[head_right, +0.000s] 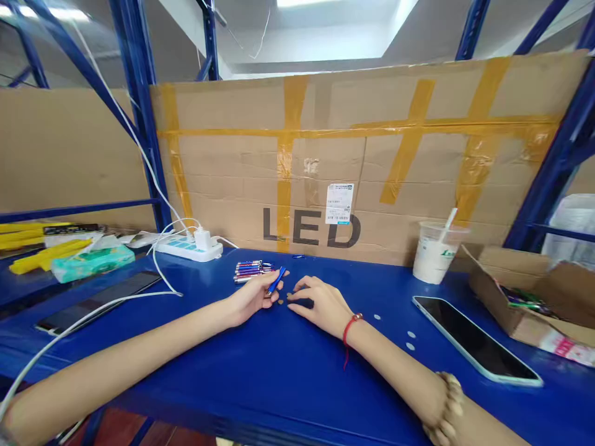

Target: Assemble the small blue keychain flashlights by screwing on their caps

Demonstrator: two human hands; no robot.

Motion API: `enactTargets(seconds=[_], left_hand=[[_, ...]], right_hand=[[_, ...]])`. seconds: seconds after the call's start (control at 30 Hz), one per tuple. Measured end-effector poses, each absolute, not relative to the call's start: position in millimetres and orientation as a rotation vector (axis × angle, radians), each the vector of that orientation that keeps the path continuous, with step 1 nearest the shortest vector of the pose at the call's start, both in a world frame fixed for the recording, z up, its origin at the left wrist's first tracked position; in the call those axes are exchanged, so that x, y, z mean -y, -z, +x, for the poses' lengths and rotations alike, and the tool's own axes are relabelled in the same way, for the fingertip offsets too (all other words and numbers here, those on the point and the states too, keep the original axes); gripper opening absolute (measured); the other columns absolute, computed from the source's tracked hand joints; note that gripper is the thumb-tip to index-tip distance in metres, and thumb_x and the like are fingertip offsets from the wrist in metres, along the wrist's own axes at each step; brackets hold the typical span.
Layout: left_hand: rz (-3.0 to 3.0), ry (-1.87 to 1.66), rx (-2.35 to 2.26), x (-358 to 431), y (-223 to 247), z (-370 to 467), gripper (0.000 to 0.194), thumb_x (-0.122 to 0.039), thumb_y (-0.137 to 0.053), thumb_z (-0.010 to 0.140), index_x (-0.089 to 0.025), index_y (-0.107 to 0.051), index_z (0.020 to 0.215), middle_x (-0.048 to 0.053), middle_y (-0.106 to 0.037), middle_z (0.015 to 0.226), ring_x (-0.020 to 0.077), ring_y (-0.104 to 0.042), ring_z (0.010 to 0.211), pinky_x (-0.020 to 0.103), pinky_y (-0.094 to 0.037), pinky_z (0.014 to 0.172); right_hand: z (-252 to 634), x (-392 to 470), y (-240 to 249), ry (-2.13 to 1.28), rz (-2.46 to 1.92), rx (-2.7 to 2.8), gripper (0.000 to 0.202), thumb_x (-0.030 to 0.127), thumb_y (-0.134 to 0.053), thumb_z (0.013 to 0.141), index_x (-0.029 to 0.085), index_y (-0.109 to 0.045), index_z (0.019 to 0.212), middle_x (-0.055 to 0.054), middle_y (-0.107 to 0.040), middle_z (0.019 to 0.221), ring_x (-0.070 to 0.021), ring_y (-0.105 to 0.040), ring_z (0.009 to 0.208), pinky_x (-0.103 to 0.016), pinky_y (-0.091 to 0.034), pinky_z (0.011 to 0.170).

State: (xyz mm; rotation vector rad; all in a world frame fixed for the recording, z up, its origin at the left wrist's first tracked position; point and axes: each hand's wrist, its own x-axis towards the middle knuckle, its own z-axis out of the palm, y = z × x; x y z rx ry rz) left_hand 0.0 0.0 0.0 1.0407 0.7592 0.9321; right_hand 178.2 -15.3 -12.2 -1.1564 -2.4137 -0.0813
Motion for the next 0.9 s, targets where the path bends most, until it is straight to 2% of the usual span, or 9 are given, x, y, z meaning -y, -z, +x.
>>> enactTargets(seconds=[0.1, 0.23, 0.3, 0.43, 0.63, 0.77, 0.9], left_hand=[[1.011, -0.958, -0.776, -1.9, 0.2, -2.3, 0.024, -0.032, -0.048, 0.085, -0.014, -0.058, 0.098, -0.002, -0.046, 0.068, 0.0049, -0.041, 0.047, 0.018, -0.024, 0.044], [0.973, -0.976, -0.796, -4.4, 0.2, -4.5, 0.025, -0.033, -0.046, 0.086, -0.014, -0.057, 0.099, -0.003, -0.044, 0.065, 0.0045, -0.038, 0.045, 0.018, -0.023, 0.043], [0.968, -0.97, -0.797, -4.6, 0.0, -4.9, 0.026, -0.033, -0.045, 0.086, -0.014, -0.057, 0.099, -0.003, -0.044, 0.065, 0.0046, -0.037, 0.045, 0.018, -0.023, 0.043], [0.995, -0.937, -0.779, -2.6, -0.8, -4.0, 0.025, -0.032, -0.045, 0.085, -0.013, -0.059, 0.096, -0.003, -0.044, 0.064, 0.0044, -0.037, 0.044, 0.018, -0.022, 0.043], [1.04, -0.922, -0.779, -0.4, -2.7, -2.5, 0.023, -0.032, -0.049, 0.083, -0.013, -0.059, 0.092, -0.003, -0.044, 0.064, 0.0046, -0.037, 0.045, 0.018, -0.02, 0.042], [1.061, -0.93, -0.788, -0.6, -3.2, -3.0, 0.025, -0.035, -0.051, 0.082, -0.013, -0.059, 0.092, -0.003, -0.043, 0.065, 0.0041, -0.037, 0.045, 0.018, -0.02, 0.042], [1.103, -0.934, -0.779, -0.4, -2.1, -3.0, 0.029, -0.039, -0.06, 0.075, -0.015, -0.059, 0.091, -0.003, -0.044, 0.066, 0.004, -0.038, 0.047, 0.018, -0.02, 0.042]], right_hand=[[179.5, 16.6, 12.3, 0.089, -1.15, 2.404, 0.018, 0.034, -0.055, 0.083, 0.028, -0.069, 0.091, -0.001, -0.059, 0.101, -0.0161, -0.057, 0.091, -0.029, -0.045, 0.081], [178.5, 19.8, 12.6, 0.072, -1.111, 2.433, 0.033, 0.04, -0.05, 0.084, 0.026, -0.059, 0.113, -0.005, -0.055, 0.111, -0.0196, -0.053, 0.098, -0.034, -0.043, 0.086], [176.9, 22.0, 12.2, 0.041, -1.069, 2.497, 0.035, 0.041, -0.046, 0.086, 0.028, -0.056, 0.117, -0.006, -0.052, 0.116, -0.021, -0.05, 0.101, -0.038, -0.041, 0.089], [174.5, 24.0, 10.7, 0.005, -1.023, 2.532, 0.027, 0.035, -0.046, 0.088, 0.03, -0.063, 0.107, -0.006, -0.051, 0.116, -0.0216, -0.047, 0.106, -0.041, -0.037, 0.091], [177.0, 18.0, 12.2, 0.034, -1.054, 2.425, 0.014, 0.03, -0.056, 0.082, 0.025, -0.069, 0.086, -0.006, -0.056, 0.107, -0.021, -0.05, 0.099, -0.039, -0.039, 0.087], [179.0, 14.4, 15.1, 0.07, -1.036, 2.417, 0.013, 0.028, -0.056, 0.082, 0.025, -0.069, 0.082, -0.005, -0.059, 0.101, -0.019, -0.054, 0.092, -0.038, -0.042, 0.084], [178.1, 15.0, 15.1, 0.106, -1.034, 2.316, 0.013, 0.026, -0.055, 0.082, 0.023, -0.068, 0.079, -0.003, -0.06, 0.094, -0.0171, -0.056, 0.086, -0.034, -0.045, 0.079]])
